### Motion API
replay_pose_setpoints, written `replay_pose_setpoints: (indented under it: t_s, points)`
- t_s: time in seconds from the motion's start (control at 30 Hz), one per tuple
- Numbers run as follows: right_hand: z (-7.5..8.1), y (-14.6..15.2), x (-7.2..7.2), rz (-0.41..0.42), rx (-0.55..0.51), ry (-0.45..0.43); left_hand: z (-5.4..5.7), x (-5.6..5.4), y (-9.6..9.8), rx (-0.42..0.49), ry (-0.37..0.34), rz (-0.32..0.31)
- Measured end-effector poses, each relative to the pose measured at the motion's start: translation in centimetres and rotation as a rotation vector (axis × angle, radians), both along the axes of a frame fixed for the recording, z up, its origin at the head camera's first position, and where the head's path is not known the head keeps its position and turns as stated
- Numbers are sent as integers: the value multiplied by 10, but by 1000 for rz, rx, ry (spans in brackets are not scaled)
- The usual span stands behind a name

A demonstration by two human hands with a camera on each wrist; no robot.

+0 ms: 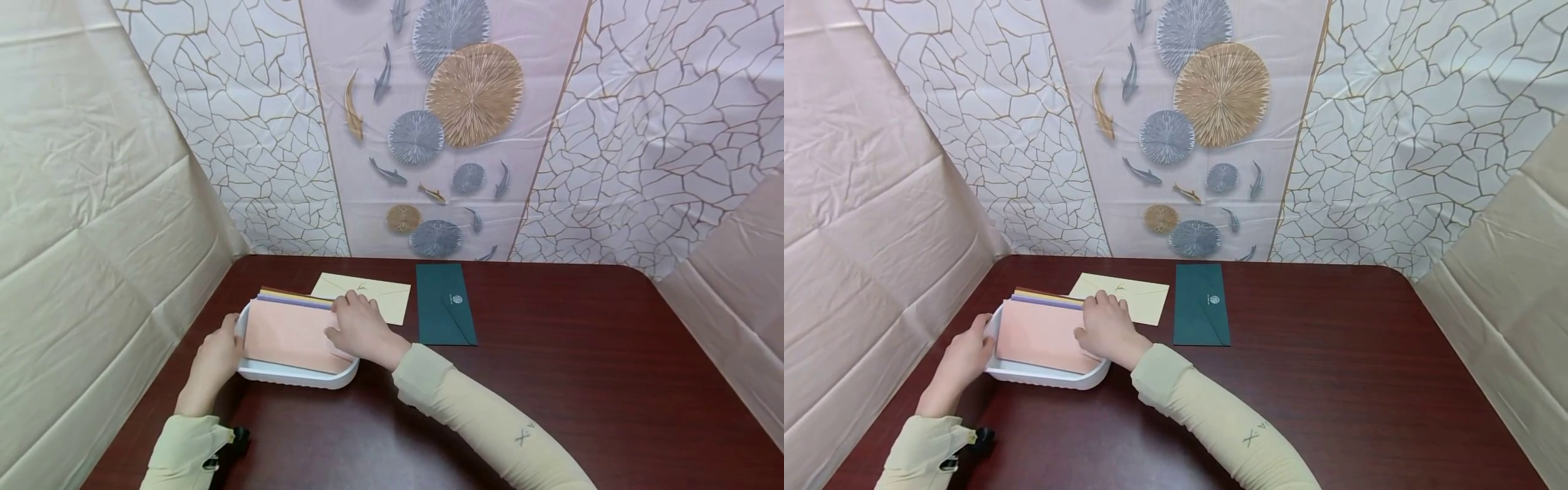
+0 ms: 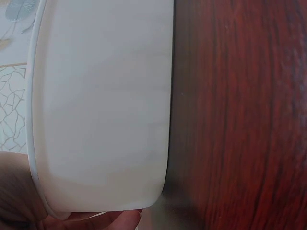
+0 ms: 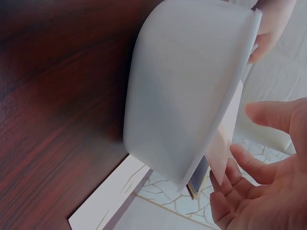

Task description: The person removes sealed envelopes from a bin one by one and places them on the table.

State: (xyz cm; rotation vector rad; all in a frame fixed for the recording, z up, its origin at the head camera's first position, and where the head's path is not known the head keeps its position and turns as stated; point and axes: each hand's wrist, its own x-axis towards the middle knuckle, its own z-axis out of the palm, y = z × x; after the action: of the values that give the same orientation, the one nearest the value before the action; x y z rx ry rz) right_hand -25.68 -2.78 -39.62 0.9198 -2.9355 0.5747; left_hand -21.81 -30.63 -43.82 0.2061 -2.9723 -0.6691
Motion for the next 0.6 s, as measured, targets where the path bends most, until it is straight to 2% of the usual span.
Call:
replay_pose_setpoints:
  t_s: [0.3, 0.6]
  points:
    - [-1, -2, 10, 80, -52, -50, -3, 1, -3, -9, 53, -26]
    - [-4, -5, 21, 168, -7, -7, -4, 2, -4, -34, 75, -47]
